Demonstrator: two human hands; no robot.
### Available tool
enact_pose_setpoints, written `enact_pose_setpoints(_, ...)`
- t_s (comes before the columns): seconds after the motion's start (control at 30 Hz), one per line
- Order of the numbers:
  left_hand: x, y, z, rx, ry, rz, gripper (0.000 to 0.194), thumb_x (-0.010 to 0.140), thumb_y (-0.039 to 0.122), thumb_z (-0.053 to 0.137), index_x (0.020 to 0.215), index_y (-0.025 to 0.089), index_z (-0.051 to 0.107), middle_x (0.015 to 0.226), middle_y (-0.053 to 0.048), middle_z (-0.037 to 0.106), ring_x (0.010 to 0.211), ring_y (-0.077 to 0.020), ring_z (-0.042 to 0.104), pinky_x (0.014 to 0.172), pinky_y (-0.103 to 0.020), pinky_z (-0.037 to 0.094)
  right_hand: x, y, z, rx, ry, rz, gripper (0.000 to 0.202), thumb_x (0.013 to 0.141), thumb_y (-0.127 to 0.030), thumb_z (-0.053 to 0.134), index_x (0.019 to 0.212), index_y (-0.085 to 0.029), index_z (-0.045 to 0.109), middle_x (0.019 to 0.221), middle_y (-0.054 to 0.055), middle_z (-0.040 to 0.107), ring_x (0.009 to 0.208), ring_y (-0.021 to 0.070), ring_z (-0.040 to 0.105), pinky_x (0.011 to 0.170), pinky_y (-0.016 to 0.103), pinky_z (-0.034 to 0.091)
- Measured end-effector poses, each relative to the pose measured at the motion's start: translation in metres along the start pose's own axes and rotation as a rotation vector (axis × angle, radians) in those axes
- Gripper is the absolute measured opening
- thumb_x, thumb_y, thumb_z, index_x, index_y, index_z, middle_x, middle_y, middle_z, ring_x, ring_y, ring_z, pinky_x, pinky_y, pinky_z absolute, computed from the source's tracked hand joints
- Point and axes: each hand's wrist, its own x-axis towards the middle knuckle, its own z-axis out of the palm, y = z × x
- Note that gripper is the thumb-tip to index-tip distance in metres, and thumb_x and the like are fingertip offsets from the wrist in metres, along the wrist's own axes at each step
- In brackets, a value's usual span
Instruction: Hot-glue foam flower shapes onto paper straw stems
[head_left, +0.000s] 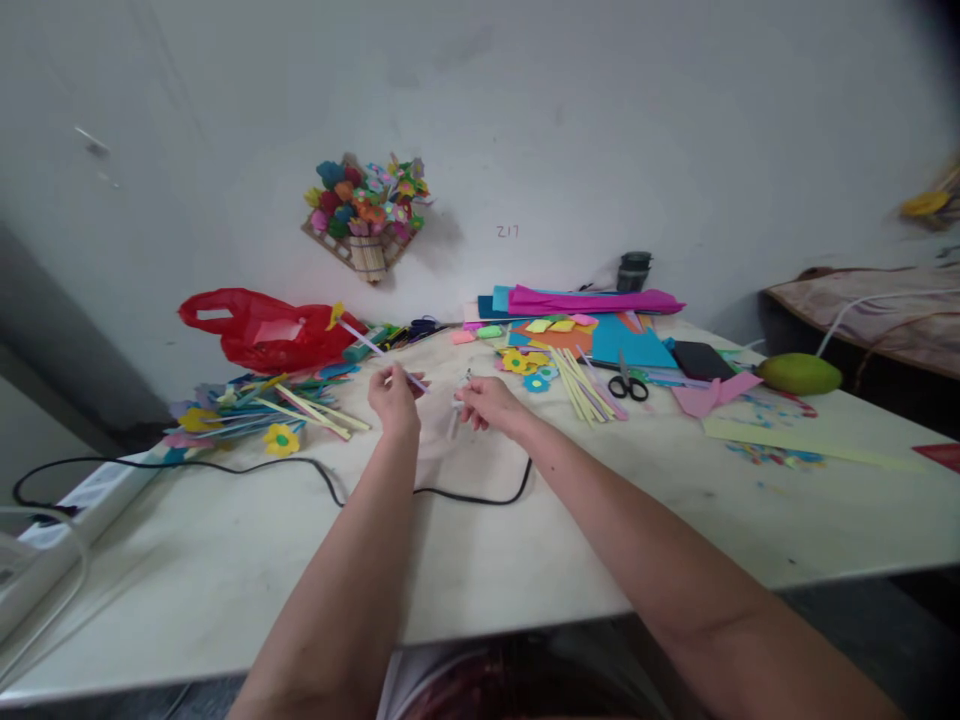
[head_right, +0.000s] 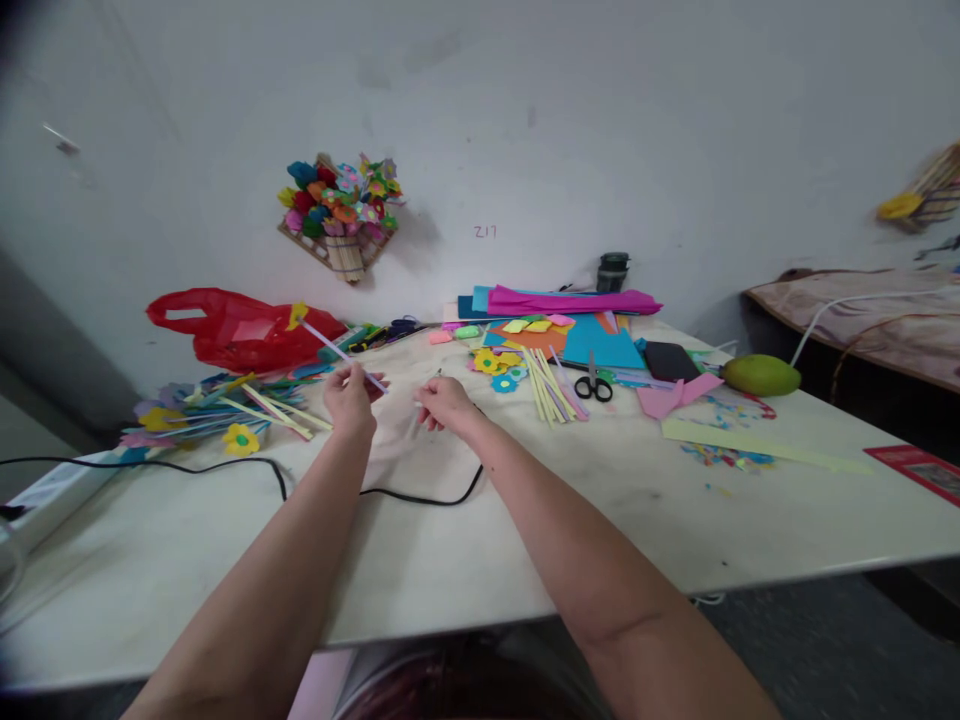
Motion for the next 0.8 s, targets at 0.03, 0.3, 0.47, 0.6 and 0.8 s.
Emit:
enact_pose_setpoints(0.03, 0.007, 0.0, -0.005, 0.025, 0.054, 0.022, 0.015, 0.074, 0.027, 0.053, 0.081, 0.016, 0.045, 0.052, 0.002, 0.058, 0.041, -0.0121, 0.055, 0.048, -0.026, 0.047, 0.0, 0.0, 0.0, -0.005, 0.002, 0.0, 0.018, 0.084, -0.015, 0.048, 0.066, -0.015, 0.049, 0.045, -0.005, 0.055, 0.028, 0.004, 0.042, 0.03, 0.015, 0.029)
enact_pose_setpoints(0.3, 0.048, -0.002, -0.042, 0.204, 0.392, 0.0, 0.013, 0.071, 0.016, 0.043, 0.084, 0.016, 0.046, 0.053, 0.005, 0.048, 0.039, -0.0083, 0.046, 0.042, -0.02, 0.037, -0.003, -0.001, 0.001, -0.064, 0.002, -0.008, 0.022, 0.084, -0.015, 0.047, 0.062, -0.015, 0.048, 0.046, -0.005, 0.054, 0.029, 0.0037, 0.042, 0.03, 0.016, 0.029)
enact_pose_setpoints(0.47, 0.057, -0.002, -0.055, 0.31, 0.447, 0.041, 0.019, 0.076, 0.023, 0.043, 0.094, 0.017, 0.045, 0.058, 0.004, 0.05, 0.04, -0.0087, 0.047, 0.041, -0.019, 0.037, -0.001, 0.001, 0.001, -0.081, -0.001, -0.012, 0.021, 0.084, -0.015, 0.047, 0.063, -0.015, 0.048, 0.047, -0.005, 0.055, 0.029, 0.0038, 0.043, 0.03, 0.016, 0.03)
enact_pose_setpoints(0.6, 0.061, 0.003, -0.062, 0.373, 0.486, 0.04, 0.021, 0.081, 0.028, 0.04, 0.098, 0.018, 0.045, 0.059, 0.003, 0.05, 0.041, -0.0086, 0.047, 0.04, -0.018, 0.036, 0.001, 0.004, 0.002, -0.088, 0.0, -0.012, 0.021, 0.084, -0.016, 0.048, 0.063, -0.015, 0.048, 0.047, -0.005, 0.055, 0.03, 0.0035, 0.043, 0.03, 0.015, 0.03)
enact_pose_setpoints(0.8, 0.068, -0.001, -0.07, 0.404, 0.549, -0.04, 0.024, 0.078, 0.018, 0.044, 0.103, 0.017, 0.047, 0.066, 0.001, 0.052, 0.05, -0.0101, 0.053, 0.046, -0.02, 0.041, 0.001, 0.004, 0.003, -0.095, -0.005, -0.005, 0.02, 0.084, -0.016, 0.048, 0.064, -0.016, 0.048, 0.048, -0.005, 0.056, 0.03, 0.0038, 0.043, 0.03, 0.016, 0.03)
